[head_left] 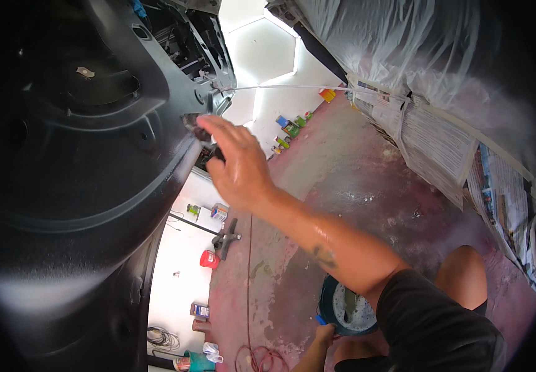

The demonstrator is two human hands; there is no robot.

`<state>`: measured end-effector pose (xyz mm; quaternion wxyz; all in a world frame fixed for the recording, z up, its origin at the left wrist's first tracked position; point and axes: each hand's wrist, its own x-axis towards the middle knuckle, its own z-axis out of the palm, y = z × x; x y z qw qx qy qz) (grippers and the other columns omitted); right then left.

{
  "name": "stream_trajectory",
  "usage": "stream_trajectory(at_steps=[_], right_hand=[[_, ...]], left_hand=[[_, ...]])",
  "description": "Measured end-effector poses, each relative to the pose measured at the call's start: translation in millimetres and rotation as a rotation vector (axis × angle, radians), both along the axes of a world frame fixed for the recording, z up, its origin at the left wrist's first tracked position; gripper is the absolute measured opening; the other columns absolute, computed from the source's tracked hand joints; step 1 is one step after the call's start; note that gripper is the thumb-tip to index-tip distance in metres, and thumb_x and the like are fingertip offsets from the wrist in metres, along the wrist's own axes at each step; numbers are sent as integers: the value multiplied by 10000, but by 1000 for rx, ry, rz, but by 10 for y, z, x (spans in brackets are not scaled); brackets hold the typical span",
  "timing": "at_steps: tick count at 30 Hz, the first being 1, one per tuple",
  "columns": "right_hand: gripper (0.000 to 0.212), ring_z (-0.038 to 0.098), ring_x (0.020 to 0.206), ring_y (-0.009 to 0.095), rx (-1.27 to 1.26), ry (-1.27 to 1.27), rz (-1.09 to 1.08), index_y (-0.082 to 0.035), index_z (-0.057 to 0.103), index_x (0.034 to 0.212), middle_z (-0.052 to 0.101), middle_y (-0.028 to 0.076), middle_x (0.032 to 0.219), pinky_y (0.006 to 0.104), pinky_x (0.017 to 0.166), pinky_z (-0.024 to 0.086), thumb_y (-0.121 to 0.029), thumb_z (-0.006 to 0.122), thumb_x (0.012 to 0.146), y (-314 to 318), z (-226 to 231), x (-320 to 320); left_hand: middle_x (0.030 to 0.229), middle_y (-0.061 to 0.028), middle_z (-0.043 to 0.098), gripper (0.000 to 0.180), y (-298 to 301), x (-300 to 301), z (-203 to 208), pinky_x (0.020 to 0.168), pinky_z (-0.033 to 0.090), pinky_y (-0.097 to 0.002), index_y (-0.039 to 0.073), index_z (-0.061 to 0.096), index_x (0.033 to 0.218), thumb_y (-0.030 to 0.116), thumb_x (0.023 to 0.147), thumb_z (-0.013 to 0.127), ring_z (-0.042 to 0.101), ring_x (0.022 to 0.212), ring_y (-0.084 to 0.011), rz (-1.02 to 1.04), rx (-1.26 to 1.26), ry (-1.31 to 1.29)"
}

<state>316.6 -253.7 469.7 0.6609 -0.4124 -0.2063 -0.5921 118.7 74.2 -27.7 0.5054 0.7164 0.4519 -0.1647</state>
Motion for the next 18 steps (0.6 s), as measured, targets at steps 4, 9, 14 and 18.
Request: stream_trajectory(at_steps=[4, 9, 14, 18], right_hand=[[555, 561, 1240, 378, -15, -193, 46, -15, 618, 1337, 624, 172, 1368, 515, 1083, 432, -30, 644, 783, 7, 32, -687], [477, 589, 1220, 378, 84, -73, -20, -7, 638, 1270, 663, 165, 1305, 504, 1052, 448, -16, 618, 793, 86, 86, -27], [702, 163, 1618, 414, 99, -191, 379, 70, 170, 1656, 146, 296, 1731, 479, 1301, 149, -94, 476, 1045, 602, -21, -613], [731, 46, 1639, 348, 161, -306, 577, 92, 29, 1656, 9, 265, 1755, 425, 1308, 78, -324, 337, 1140, 552, 16, -1021]], left_hand=[[978, -137, 703, 176, -14, -56, -7, 802, 627, -484, -6, 609, 1107, 88, 958, 612, 733, 847, -322, 40, 41, 0], [975, -133, 684, 205, 31, -87, 23, 724, 614, -473, -1, 629, 1093, 106, 921, 656, 727, 849, -307, 11, 81, -5], [997, -135, 699, 256, -74, -64, 54, 729, 628, -471, -11, 657, 1135, 111, 909, 654, 724, 830, -317, 10, 124, -27], [1023, -140, 707, 269, -35, -55, 68, 752, 624, -498, -13, 664, 1134, 123, 902, 670, 727, 853, -313, -26, 136, -86]])
